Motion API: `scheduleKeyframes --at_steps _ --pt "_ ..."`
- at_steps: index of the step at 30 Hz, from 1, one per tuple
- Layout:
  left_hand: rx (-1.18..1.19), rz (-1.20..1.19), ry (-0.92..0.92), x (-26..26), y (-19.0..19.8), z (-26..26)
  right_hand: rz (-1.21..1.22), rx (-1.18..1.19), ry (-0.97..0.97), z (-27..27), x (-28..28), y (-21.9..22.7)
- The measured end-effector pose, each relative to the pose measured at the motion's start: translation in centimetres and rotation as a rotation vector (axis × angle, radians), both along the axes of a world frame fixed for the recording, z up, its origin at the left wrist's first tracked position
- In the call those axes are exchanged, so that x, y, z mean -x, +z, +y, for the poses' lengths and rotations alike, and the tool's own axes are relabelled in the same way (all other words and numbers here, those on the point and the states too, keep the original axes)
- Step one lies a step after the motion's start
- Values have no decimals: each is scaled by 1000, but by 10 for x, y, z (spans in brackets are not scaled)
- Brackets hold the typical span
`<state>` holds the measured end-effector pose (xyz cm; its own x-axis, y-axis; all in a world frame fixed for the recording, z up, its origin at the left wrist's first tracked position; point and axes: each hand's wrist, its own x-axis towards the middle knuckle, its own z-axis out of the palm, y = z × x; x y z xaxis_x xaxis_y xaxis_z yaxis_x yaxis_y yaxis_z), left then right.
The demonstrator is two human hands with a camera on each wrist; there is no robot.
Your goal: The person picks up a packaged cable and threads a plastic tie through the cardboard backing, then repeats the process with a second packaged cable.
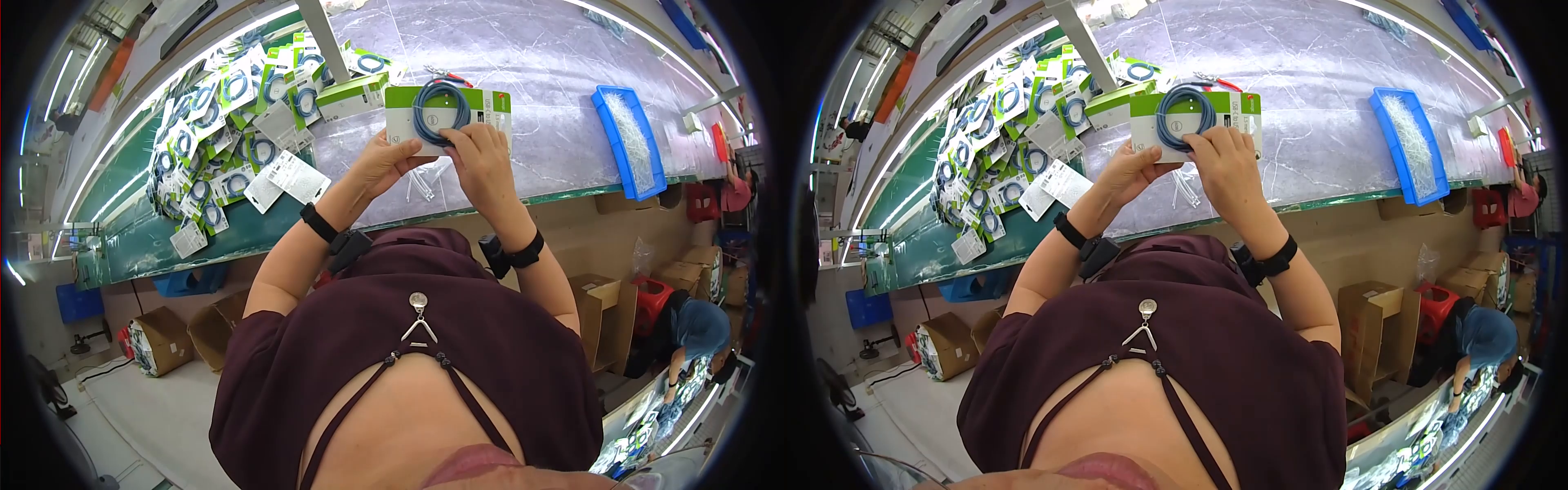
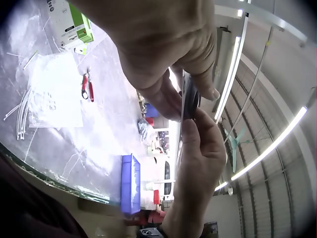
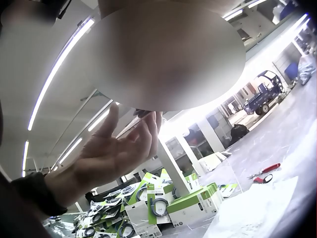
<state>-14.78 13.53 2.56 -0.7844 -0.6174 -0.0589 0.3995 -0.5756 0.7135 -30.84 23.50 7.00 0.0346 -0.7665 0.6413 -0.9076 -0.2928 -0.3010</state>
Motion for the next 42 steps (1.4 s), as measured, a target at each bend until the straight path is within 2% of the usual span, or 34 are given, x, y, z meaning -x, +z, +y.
scheduleKeyframes --at_steps 3,5,8,12,17,20,24,27,31,36,39,42 --pt "-68 144 -77 -5 -4 3 -135 -6 -14 -2 0 -2" --pt "-100 220 -114 -4 -8 8 -132 -24 -2 -3 -3 -2" --pt "-44 125 100 9 -19 21 -132 -52 22 -5 -11 -3" --pt "-116 -32 177 10 -17 24 -30 -27 53 -8 -16 -15" --pt "-169 -16 209 11 -11 26 -62 -99 35 -3 -12 -21" --pt "12 -201 332 14 -12 28 -85 -130 -21 -3 -10 -16" --pt "35 -183 324 22 -13 38 58 -43 -4 -25 -2 5" --pt "-5 -196 309 21 -16 38 205 -227 113 -34 14 3" --pt "-57 -188 321 20 -20 35 26 -352 101 -36 13 -16" --pt "-86 -202 410 19 -28 33 99 -238 -34 -35 -7 -37" --pt "-95 -222 403 18 -35 30 291 -189 -109 -37 -13 -43" --pt "-94 -234 396 18 -35 33 234 -241 -40 -38 -6 -32"
